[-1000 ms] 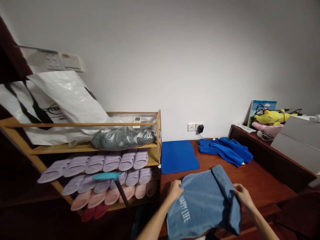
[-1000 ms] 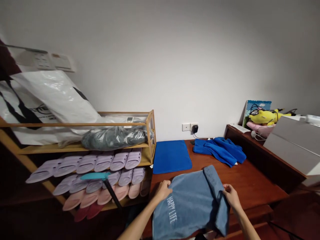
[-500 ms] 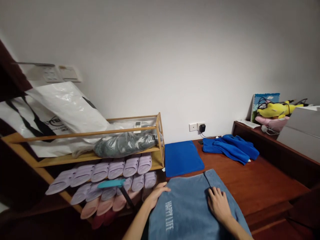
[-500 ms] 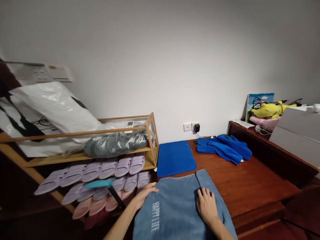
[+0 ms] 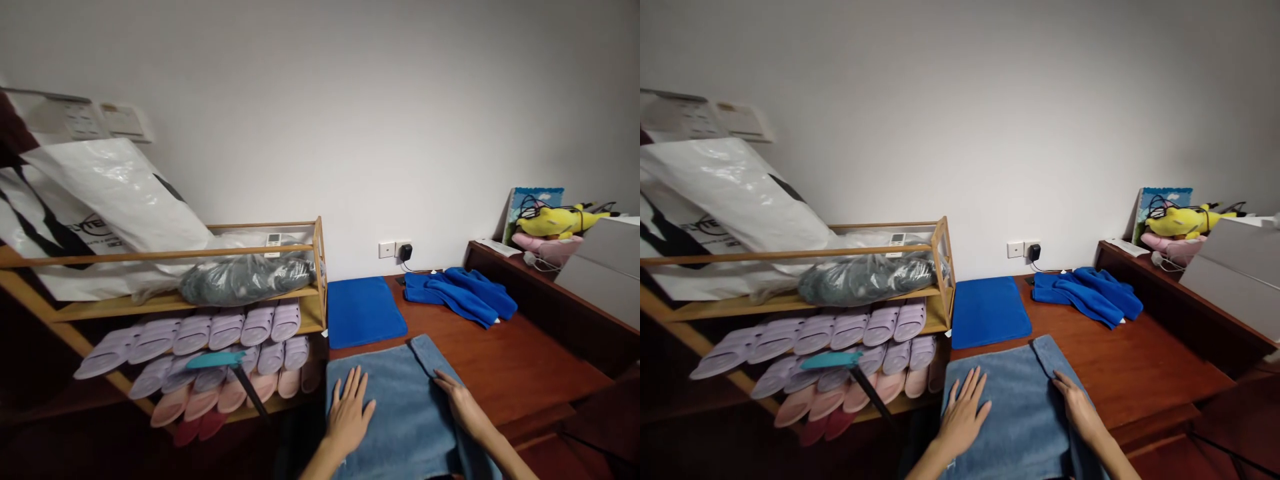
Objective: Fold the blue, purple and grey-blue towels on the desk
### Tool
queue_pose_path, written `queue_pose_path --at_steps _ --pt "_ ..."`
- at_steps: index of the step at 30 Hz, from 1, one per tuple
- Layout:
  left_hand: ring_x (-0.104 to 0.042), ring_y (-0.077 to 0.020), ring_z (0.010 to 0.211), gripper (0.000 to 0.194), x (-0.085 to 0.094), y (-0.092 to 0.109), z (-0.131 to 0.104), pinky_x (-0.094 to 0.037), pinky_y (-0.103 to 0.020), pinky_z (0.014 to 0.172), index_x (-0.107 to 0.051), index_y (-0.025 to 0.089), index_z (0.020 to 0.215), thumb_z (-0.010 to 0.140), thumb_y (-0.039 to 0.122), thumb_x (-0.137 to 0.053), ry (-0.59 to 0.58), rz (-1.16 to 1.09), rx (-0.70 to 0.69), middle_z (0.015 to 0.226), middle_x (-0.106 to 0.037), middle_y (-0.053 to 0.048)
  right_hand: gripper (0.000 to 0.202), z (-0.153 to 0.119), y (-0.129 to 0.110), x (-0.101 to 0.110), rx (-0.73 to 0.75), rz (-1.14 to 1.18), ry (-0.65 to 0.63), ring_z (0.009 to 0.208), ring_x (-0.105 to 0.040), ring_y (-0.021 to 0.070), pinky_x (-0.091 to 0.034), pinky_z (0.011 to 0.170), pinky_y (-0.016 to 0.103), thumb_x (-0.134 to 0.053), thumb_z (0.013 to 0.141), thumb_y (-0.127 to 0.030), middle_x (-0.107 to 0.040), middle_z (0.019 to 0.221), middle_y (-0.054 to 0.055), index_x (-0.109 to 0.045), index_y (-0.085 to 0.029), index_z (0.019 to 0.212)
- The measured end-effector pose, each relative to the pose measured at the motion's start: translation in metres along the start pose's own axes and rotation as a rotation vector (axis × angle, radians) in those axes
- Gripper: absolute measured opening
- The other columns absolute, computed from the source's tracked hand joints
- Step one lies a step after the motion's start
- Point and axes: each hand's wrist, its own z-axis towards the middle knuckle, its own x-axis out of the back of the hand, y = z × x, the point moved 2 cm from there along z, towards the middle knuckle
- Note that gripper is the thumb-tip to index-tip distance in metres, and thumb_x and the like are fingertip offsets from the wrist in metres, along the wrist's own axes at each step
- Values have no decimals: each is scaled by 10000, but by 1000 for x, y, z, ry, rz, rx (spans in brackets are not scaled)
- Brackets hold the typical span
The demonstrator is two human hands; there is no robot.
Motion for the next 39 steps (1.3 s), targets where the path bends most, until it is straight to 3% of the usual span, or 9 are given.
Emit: queue_pose_path --at_steps 7,10,14,18,21,26,30,34,39 --pt "-140 -241 1406 573 -8 1 -5 -177 -532 1111 -172 255 1462 942 497 -187 -12 85 -41 1537 -154 -28 566 0 86 67 -93 -270 41 1169 -537 199 -421 1005 334 -287 732 -84 -515 1324 175 -563 -85 1226" --pt "-144 -244 1405 574 -8 0 -5 -184 -532 1108 -166 257 1463 942 496 -195 3 100 -45 1538 -156 -29 492 -3 94 81 -133 -442 108 1131 -566 248 -444 979 392 -316 773 -105 -535 1298 188 -608 -104 1169" --pt "-147 -245 1404 563 -11 3 -3 -181 -534 1105 -181 272 1460 940 487 -223 22 108 -49 1540 -156 -24 469 1 23 60 -30 -490 328 1259 -444 261 -378 1042 421 -324 862 -199 -439 1384 199 -507 -75 1276" --pt "-146 -242 1405 571 -9 3 1 -159 -532 1110 -212 258 1454 931 478 -277 13 100 -38 1539 -175 -38 531 9 -70 -11 108 -307 69 1324 -352 192 -347 1069 374 -328 919 -435 -354 1466 76 -342 -223 1406" --pt "-158 -237 1402 563 -6 0 3 -149 -529 1110 -232 278 1446 925 482 -296 -3 86 -27 1536 -194 -28 572 10 -85 -44 37 -329 -19 1369 -256 214 -273 1095 443 -282 912 -527 -308 1489 52 -311 -262 1418" --pt "-152 -253 1402 567 -4 -3 4 -120 -539 1111 -242 311 1441 910 487 -330 -16 82 -6 1534 -205 -6 634 -2 6 -5 -225 -549 87 1322 -343 257 -312 1030 465 -254 902 -547 -358 1458 132 -310 -186 1421" --pt "-147 -253 1403 568 -6 -2 4 -111 -540 1110 -254 299 1439 907 478 -334 -27 87 11 1533 -208 -11 545 -18 75 54 -163 -698 -28 1218 -463 235 -299 1026 444 -273 903 -477 -547 1308 94 -416 -226 1366" --pt "-146 -245 1403 567 -7 -2 4 -95 -535 1113 -259 305 1436 905 488 -335 -18 81 13 1534 -205 -9 482 -31 103 96 -237 -806 -8 1309 -356 253 -249 1032 507 -279 868 -273 -481 1378 94 -519 -237 1285" --pt "-155 -252 1401 566 -9 -2 4 -92 -536 1113 -268 309 1433 901 486 -347 -8 64 25 1529 -223 -8 552 -38 117 116 -441 -946 100 1319 -328 335 -261 969 573 -255 770 -66 -453 1369 216 -593 -113 1205"
